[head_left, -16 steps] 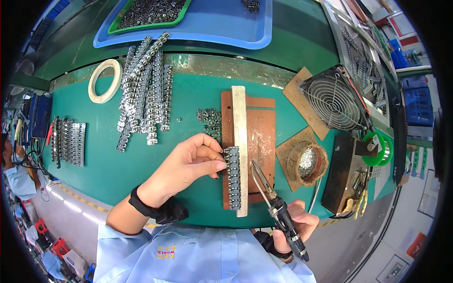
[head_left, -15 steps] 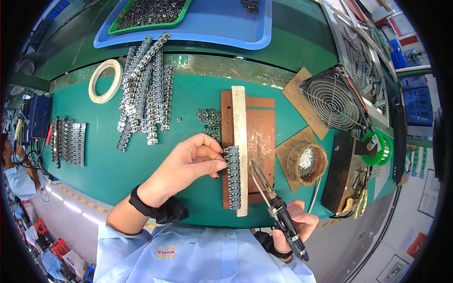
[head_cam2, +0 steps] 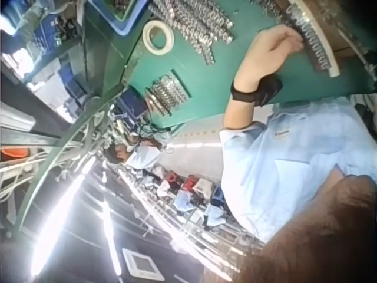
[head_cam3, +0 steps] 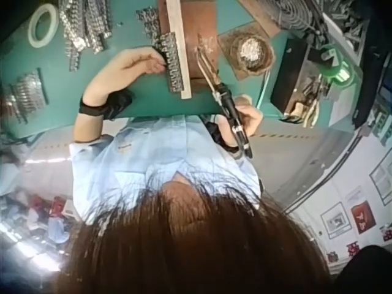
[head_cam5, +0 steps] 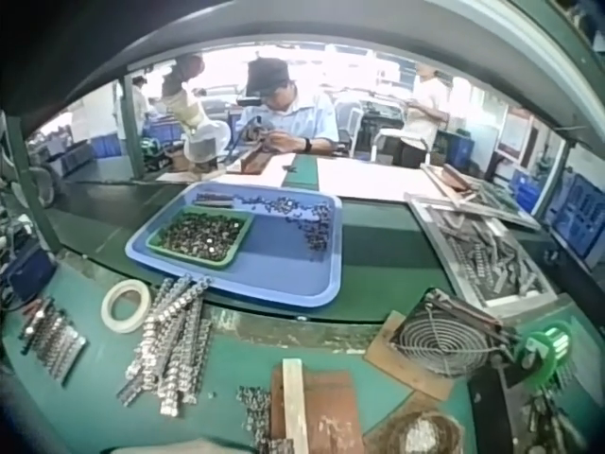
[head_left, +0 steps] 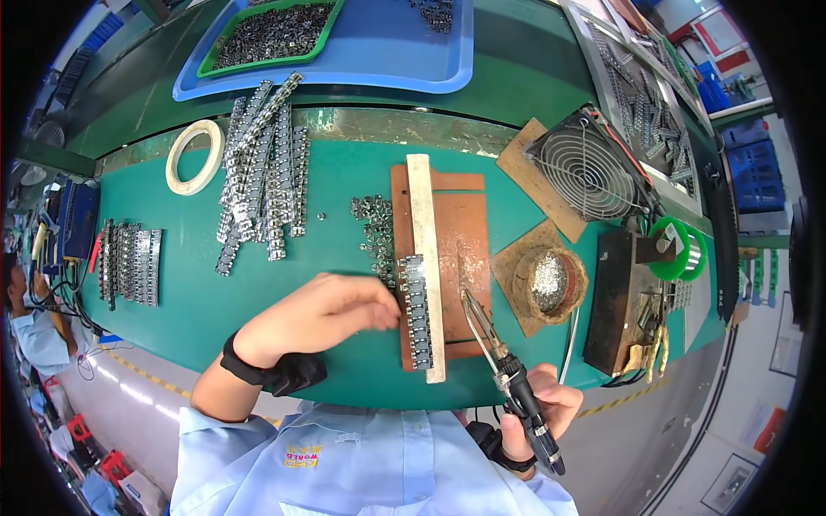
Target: The person picks up small metal components by hand, places them onto a circuit board strip, and secures them using a soldering iron. This process is repeated for several components before the person sets the strip aside and begins working on a new one.
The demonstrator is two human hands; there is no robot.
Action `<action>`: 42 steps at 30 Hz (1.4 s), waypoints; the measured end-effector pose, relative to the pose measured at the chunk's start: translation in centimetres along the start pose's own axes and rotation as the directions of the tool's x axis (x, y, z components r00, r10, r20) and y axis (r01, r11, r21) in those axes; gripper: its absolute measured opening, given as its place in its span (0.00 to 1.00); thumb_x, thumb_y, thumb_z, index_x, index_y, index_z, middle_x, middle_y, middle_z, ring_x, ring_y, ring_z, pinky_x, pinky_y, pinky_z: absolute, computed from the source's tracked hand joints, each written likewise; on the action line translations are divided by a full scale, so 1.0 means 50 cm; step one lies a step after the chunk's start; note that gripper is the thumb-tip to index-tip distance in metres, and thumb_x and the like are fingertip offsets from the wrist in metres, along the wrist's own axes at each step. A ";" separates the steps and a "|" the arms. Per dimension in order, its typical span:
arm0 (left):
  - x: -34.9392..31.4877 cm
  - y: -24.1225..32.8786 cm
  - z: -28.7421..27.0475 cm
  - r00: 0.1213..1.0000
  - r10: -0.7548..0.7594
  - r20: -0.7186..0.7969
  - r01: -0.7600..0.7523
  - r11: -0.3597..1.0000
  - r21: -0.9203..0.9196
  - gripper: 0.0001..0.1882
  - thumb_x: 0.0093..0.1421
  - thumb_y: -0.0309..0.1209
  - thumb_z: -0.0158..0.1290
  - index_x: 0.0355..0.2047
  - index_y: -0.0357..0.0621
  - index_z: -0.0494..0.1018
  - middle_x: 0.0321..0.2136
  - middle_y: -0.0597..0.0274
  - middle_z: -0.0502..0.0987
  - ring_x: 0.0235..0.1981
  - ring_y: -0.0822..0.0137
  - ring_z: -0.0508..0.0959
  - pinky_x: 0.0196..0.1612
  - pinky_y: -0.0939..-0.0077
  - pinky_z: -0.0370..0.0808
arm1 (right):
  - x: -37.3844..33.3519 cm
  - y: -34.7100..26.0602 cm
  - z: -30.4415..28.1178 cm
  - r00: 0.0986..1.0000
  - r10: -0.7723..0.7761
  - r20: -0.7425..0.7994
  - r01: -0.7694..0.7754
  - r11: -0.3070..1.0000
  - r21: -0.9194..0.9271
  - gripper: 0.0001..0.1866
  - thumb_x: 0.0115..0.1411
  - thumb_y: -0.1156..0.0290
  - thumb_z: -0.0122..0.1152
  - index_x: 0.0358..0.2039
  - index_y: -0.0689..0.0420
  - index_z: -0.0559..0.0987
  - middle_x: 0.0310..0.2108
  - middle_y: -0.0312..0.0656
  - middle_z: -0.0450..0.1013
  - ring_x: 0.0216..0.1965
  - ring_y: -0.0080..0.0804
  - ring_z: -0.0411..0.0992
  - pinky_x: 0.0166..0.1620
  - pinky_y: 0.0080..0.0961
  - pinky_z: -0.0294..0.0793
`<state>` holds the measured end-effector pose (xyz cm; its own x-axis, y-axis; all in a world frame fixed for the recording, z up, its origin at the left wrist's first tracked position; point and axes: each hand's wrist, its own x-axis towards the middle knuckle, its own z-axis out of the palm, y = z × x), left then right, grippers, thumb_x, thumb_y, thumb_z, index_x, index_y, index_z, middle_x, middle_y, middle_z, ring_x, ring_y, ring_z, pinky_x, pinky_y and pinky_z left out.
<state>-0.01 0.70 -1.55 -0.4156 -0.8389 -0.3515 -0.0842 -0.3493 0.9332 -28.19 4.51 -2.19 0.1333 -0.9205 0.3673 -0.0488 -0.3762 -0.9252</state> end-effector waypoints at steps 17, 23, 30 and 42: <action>-0.090 0.010 0.012 0.956 0.041 -0.290 0.158 0.762 0.628 0.12 0.47 0.21 0.55 0.32 0.39 0.67 0.23 0.60 0.69 0.21 0.67 0.73 0.24 0.74 0.69 | 0.002 0.007 0.004 0.999 0.018 -0.043 -0.017 1.000 0.012 0.24 0.43 0.65 0.66 0.33 0.57 0.61 0.19 0.35 0.60 0.25 0.26 0.56 0.30 0.22 0.54; -0.031 -0.001 0.049 0.943 0.239 -0.230 0.012 0.669 0.743 0.10 0.47 0.24 0.54 0.29 0.41 0.64 0.24 0.56 0.68 0.24 0.56 0.72 0.24 0.65 0.70 | 0.008 0.000 0.005 0.999 -0.007 -0.038 0.007 1.000 0.007 0.24 0.42 0.64 0.66 0.33 0.57 0.61 0.19 0.34 0.59 0.25 0.26 0.56 0.31 0.24 0.54; 0.001 0.010 0.060 0.927 0.293 -0.237 0.019 0.593 0.805 0.09 0.47 0.25 0.52 0.29 0.41 0.63 0.26 0.55 0.67 0.25 0.53 0.72 0.25 0.63 0.70 | -0.001 -0.004 0.005 0.996 0.019 -0.088 -0.020 1.000 -0.005 0.25 0.42 0.63 0.66 0.34 0.57 0.61 0.19 0.34 0.60 0.23 0.25 0.57 0.34 0.26 0.54; 0.002 0.014 0.009 0.799 0.475 -0.367 -0.053 0.664 0.746 0.08 0.50 0.21 0.52 0.31 0.39 0.68 0.25 0.58 0.69 0.23 0.62 0.72 0.25 0.74 0.70 | -0.002 -0.003 0.004 0.997 0.030 -0.067 -0.030 1.000 -0.005 0.25 0.42 0.64 0.66 0.34 0.58 0.61 0.21 0.36 0.61 0.24 0.26 0.58 0.35 0.25 0.55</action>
<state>-0.51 0.57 -0.87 -0.0398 -0.9900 0.1353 -0.7093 0.1234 0.6940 -28.01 4.67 -2.09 0.0656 -0.9363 0.3450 -0.0579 -0.3487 -0.9354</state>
